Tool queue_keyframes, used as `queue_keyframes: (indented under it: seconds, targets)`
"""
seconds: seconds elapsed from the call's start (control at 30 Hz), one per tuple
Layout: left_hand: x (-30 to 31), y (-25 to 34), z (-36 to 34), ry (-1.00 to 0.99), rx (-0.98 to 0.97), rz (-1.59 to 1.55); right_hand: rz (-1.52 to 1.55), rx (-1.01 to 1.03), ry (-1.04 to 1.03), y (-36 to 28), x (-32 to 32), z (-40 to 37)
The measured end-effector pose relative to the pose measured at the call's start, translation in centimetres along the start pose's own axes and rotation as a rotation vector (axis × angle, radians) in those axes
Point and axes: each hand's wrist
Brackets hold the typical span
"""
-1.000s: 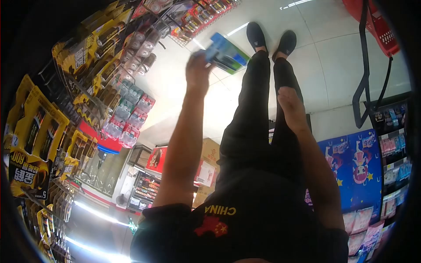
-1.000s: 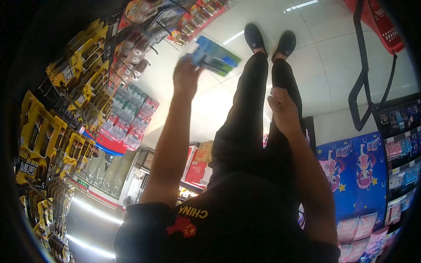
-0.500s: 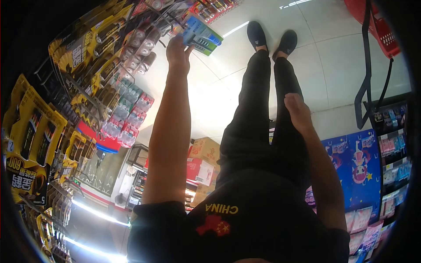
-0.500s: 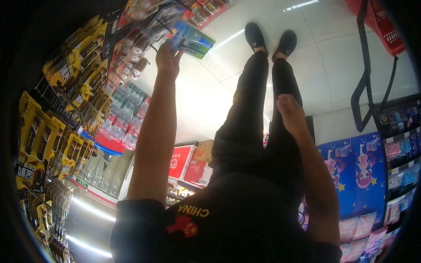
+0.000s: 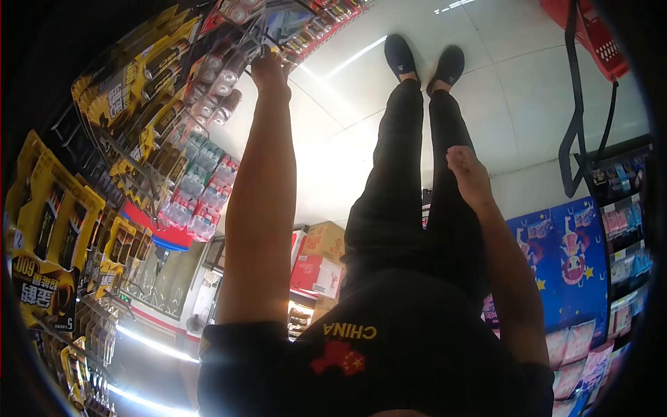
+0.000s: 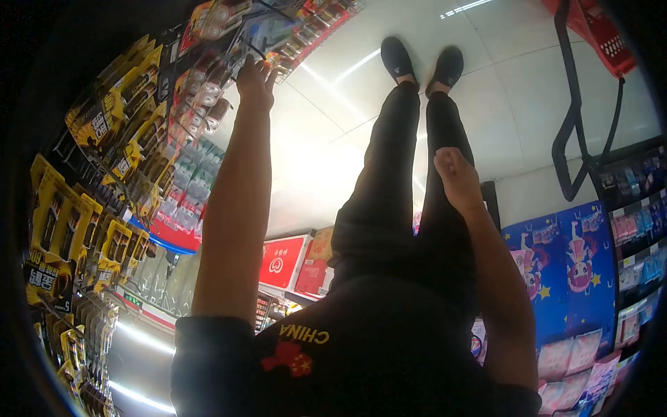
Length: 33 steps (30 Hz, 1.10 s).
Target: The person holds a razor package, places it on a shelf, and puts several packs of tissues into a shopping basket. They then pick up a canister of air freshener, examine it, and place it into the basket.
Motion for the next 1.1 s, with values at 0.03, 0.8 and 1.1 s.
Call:
queue_keyframes:
  seconds: [0.03,0.8,1.1]
  targets:
    - [-0.5,2.1,-1.4,0.039,0.149,-0.173,0.007,0.012,0.010,0.3,0.1,-0.1]
    - [-7.0,15.5,-29.3,-0.426,0.141,-0.120,0.428,0.273,0.377,-8.6,15.5,-13.1]
    - [-1.1,28.6,-29.4,-0.205,0.105,-0.462,0.383,0.302,0.682,-1.1,22.1,-10.8]
Point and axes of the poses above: each hand's wrist, its own z-axis towards the middle knuckle, its own x-axis out of the back of the hand, y = z × x, and after that the axes turned 8 degrees about y, right-handed
